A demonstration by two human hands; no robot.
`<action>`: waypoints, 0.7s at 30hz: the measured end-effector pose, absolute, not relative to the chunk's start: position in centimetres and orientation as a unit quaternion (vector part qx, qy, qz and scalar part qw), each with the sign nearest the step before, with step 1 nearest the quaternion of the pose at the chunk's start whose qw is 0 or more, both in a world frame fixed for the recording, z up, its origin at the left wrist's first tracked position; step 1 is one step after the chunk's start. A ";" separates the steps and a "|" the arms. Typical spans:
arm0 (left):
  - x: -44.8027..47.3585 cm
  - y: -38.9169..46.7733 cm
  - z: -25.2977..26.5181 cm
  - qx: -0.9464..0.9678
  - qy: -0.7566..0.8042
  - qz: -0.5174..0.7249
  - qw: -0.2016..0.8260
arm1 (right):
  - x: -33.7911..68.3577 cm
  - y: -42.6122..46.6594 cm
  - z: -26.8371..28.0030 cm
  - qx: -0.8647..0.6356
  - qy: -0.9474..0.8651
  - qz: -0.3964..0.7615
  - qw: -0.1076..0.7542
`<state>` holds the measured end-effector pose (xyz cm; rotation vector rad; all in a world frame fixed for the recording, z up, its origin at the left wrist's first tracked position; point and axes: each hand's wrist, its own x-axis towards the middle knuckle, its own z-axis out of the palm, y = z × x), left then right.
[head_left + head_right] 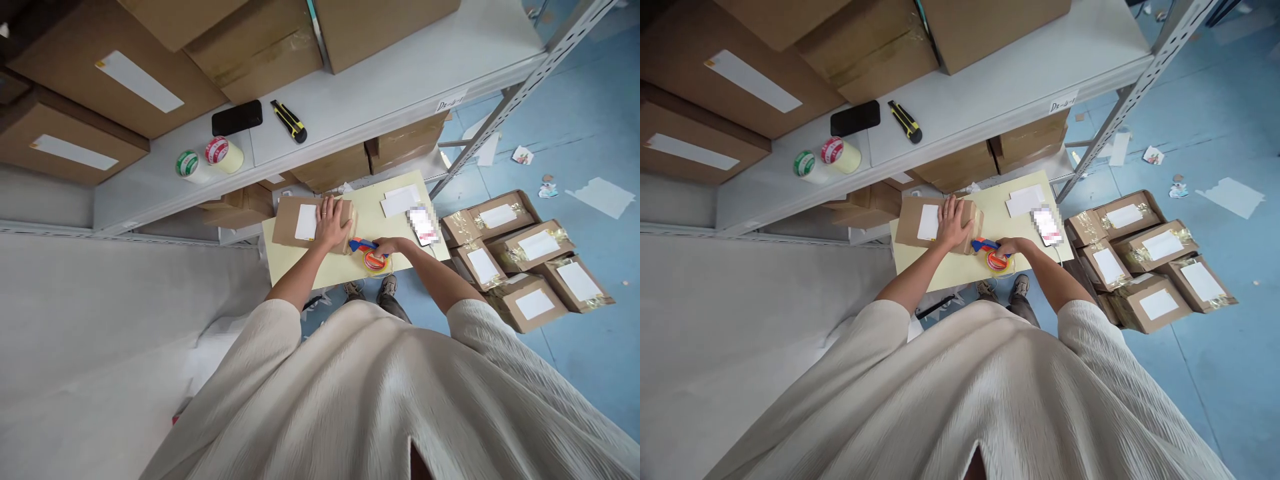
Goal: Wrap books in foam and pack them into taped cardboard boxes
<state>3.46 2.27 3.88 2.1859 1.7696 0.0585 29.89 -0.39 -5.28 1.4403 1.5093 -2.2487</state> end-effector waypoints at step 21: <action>4.7 2.7 3.9 0.720 0.671 0.065 0.165 | 31.9 0.7 -1.0 0.486 0.660 -0.537 0.200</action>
